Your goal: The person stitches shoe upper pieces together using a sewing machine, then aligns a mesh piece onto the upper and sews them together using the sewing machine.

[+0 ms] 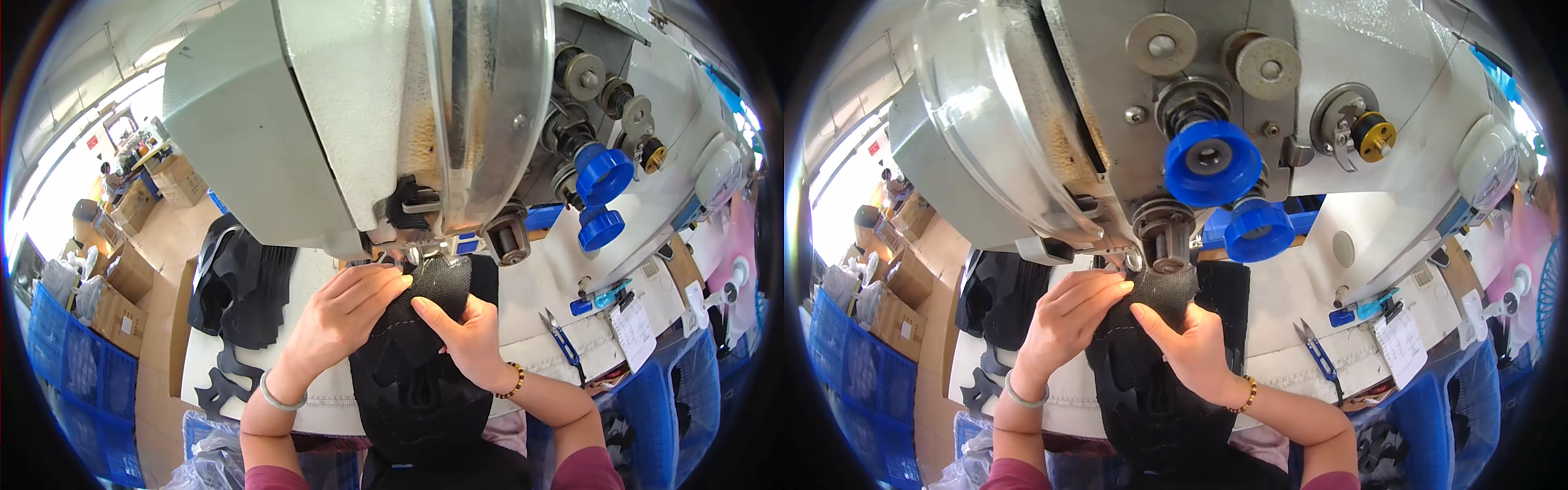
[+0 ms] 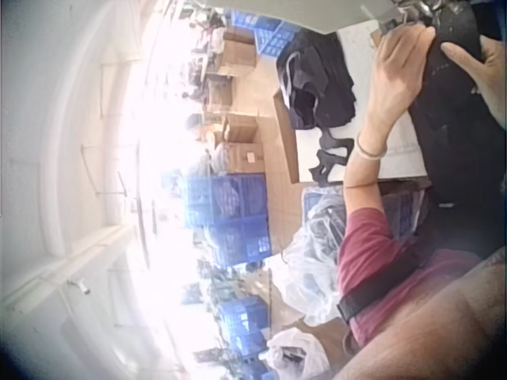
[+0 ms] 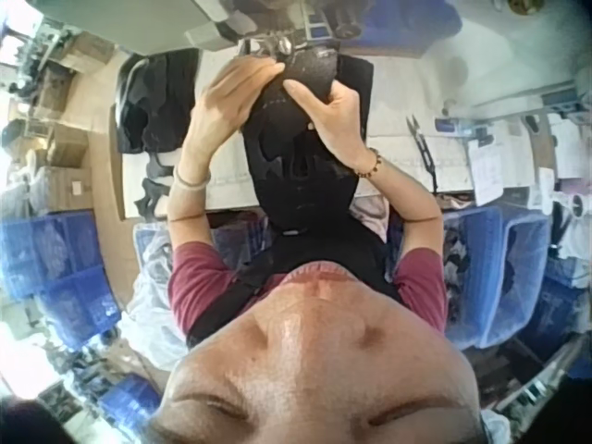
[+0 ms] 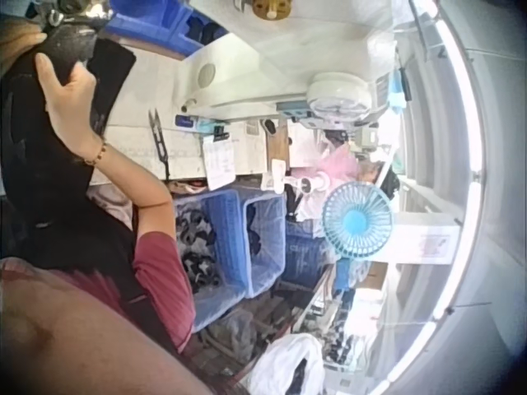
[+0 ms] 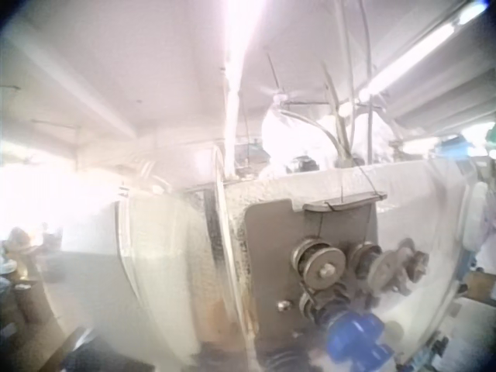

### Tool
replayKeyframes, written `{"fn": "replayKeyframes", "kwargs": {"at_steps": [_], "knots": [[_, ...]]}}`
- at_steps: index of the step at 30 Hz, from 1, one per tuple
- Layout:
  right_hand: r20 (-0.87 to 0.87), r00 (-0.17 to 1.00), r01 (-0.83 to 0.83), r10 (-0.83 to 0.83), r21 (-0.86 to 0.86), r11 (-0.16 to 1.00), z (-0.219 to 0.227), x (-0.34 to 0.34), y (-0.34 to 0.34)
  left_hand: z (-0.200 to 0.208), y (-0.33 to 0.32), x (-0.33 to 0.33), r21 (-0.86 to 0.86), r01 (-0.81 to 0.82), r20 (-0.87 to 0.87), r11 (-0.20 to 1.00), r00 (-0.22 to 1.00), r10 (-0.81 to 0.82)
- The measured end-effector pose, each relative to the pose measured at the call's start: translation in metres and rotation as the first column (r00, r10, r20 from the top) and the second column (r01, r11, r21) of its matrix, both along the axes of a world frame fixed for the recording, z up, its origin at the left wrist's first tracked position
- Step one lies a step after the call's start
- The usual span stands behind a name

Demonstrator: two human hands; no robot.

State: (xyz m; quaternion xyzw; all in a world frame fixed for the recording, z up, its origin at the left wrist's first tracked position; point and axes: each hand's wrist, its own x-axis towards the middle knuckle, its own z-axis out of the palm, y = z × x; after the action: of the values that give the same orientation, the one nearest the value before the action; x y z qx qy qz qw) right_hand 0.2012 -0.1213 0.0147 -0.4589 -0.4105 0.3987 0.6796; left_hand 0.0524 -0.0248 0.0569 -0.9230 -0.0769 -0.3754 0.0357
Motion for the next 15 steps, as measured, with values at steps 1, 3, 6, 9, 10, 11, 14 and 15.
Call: {"fn": "replayKeyframes", "kwargs": {"at_steps": [1,3,6,9,10,11,14,15], "knots": [[0.002,1.000,-0.003,0.003,0.004,1.000,0.000,0.001,0.000,0.000,-0.001,0.001,0.004,-0.003,0.002,1.000,1.000,0.003],[0.018,1.000,0.013,-0.012,-0.037,0.999,-0.001,0.004,0.000,0.002,-0.001,0.003,0.065,-0.004,-0.031,0.998,1.000,0.006],[-0.018,1.000,0.010,-0.011,-0.054,0.999,-0.001,0.004,-0.001,0.001,0.001,0.006,0.135,0.006,-0.039,0.991,0.999,-0.001],[-0.022,0.999,-0.032,0.030,-0.113,0.993,0.001,0.010,-0.006,0.003,-0.002,0.009,0.226,-0.020,-0.066,0.974,0.997,0.036],[-0.027,0.999,-0.030,0.027,-0.115,0.993,0.000,0.013,-0.007,0.002,-0.002,0.011,0.223,-0.015,-0.071,0.975,0.997,0.032],[-0.036,0.997,-0.079,0.074,-0.130,0.988,-0.001,0.016,-0.008,0.000,-0.002,0.013,0.247,-0.030,-0.060,0.969,0.997,0.046],[-0.045,0.986,-0.163,0.158,-0.136,0.977,0.001,0.021,-0.009,-0.001,-0.002,0.014,0.270,-0.053,-0.049,0.962,0.996,0.068],[-0.040,0.980,-0.198,0.194,-0.127,0.972,0.001,0.022,-0.009,-0.001,-0.002,0.015,0.270,-0.061,-0.047,0.961,0.996,0.077]]}}
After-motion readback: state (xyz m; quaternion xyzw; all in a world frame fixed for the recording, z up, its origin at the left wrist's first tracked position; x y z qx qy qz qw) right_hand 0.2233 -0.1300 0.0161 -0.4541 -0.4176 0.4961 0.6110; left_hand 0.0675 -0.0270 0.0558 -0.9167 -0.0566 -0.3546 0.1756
